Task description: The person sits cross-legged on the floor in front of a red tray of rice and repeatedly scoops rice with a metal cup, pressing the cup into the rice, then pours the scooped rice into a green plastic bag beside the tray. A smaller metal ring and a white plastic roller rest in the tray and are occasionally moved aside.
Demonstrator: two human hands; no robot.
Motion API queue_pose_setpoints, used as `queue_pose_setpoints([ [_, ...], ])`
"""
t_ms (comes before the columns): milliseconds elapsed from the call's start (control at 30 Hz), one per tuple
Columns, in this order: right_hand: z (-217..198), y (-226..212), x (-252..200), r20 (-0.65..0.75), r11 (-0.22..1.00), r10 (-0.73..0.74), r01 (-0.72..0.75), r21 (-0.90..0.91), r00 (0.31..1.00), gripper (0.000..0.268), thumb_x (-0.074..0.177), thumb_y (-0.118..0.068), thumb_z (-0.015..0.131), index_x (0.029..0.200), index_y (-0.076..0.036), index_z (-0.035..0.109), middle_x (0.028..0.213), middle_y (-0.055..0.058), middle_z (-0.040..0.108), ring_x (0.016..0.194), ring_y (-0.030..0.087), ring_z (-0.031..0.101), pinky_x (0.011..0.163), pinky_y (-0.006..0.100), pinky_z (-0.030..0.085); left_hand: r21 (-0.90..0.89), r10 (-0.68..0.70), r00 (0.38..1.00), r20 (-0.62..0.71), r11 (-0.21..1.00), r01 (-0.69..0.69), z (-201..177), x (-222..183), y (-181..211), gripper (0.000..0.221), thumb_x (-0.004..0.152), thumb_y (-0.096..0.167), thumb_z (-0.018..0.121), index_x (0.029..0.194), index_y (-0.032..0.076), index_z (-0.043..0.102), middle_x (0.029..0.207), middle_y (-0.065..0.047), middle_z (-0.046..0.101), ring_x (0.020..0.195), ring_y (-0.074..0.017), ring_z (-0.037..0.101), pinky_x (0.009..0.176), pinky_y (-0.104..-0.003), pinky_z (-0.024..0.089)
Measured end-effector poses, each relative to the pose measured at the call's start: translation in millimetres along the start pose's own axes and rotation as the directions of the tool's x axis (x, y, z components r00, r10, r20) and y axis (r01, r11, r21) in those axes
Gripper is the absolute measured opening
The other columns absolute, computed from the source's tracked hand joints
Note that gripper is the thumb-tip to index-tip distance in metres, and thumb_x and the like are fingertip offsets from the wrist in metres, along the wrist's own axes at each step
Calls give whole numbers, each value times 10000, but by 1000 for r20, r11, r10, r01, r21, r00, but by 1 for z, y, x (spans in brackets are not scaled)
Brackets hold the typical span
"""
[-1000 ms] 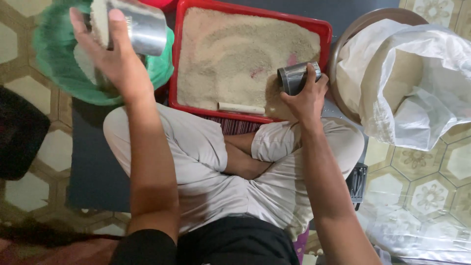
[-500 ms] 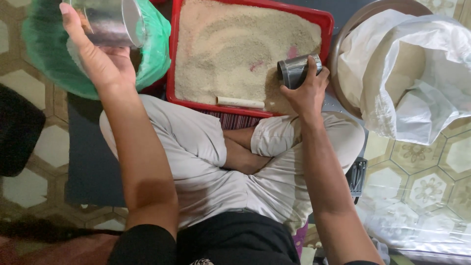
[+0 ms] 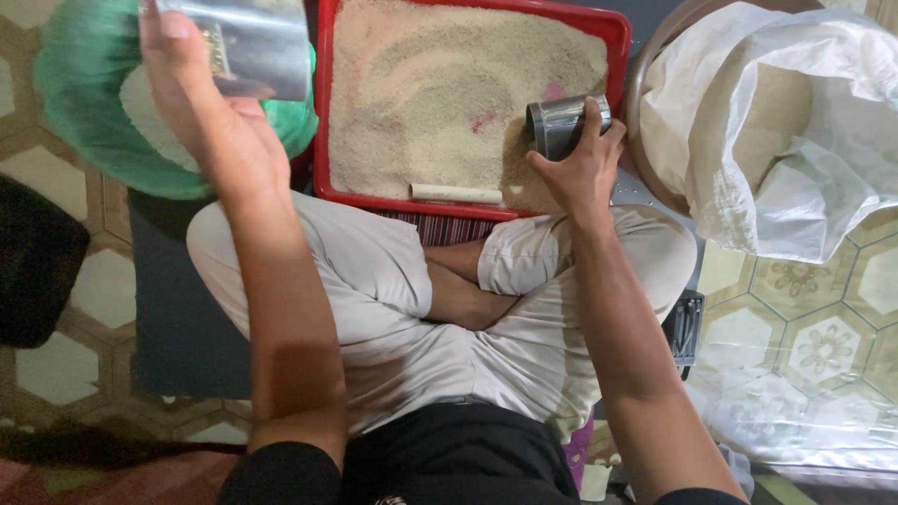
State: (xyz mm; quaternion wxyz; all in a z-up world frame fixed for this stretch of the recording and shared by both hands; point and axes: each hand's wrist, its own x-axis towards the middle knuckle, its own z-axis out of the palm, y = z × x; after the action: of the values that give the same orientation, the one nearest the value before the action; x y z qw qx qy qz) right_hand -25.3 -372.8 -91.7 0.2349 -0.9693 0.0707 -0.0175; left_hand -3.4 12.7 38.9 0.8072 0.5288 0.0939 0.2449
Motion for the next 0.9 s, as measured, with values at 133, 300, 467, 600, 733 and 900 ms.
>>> queue_pose_setpoints([
  [133,1,-8,12,-64,997,-57,60,53,996,1009,722,-256,923,1534,-168,329,1325,253,385,1151,456,516,946,530,516,7,-9,998,65,1000,8,30,-41,-14,693,1050,373,643,1574,20,358,1508,-227,552,1346,-303,640,1122,-395,592],
  [300,12,-20,50,-186,987,-159,156,-28,970,1133,740,-261,976,1564,-269,199,1437,230,322,1280,462,463,1014,511,534,134,-322,920,-223,925,356,45,-79,-78,712,922,345,668,1446,-92,464,1415,-229,575,1255,-251,592,1060,-297,463],
  [467,29,-3,91,-192,973,-231,221,-72,954,1141,772,-278,1031,1565,-229,211,1478,233,304,1317,472,459,1095,500,505,129,-537,689,-487,736,664,34,-78,-117,765,791,434,676,1365,-60,566,1328,-194,659,1129,-252,677,889,-297,587],
  [600,37,-20,98,-77,966,-256,251,-67,964,1090,747,-247,1017,1522,-208,251,1419,237,313,1240,450,465,1026,481,523,648,-330,773,-541,422,634,24,-80,-134,699,782,626,551,898,-28,768,840,-168,783,755,-299,731,758,-350,592],
  [733,68,-35,84,-26,958,-276,277,75,961,1149,710,-217,1033,1537,-298,239,1474,219,260,1319,463,439,1066,512,526,864,-206,927,-313,343,368,20,-114,-161,862,893,479,695,1460,-83,370,1474,-297,443,1366,-429,416,1163,-532,268],
  [900,100,-62,58,107,954,-266,246,174,958,1141,614,-227,989,1530,-296,311,1387,234,357,1243,462,497,967,543,610,948,-115,992,-48,308,81,29,-126,-170,1055,690,168,864,1543,10,263,1488,-308,420,1349,-478,453,1150,-548,375],
])
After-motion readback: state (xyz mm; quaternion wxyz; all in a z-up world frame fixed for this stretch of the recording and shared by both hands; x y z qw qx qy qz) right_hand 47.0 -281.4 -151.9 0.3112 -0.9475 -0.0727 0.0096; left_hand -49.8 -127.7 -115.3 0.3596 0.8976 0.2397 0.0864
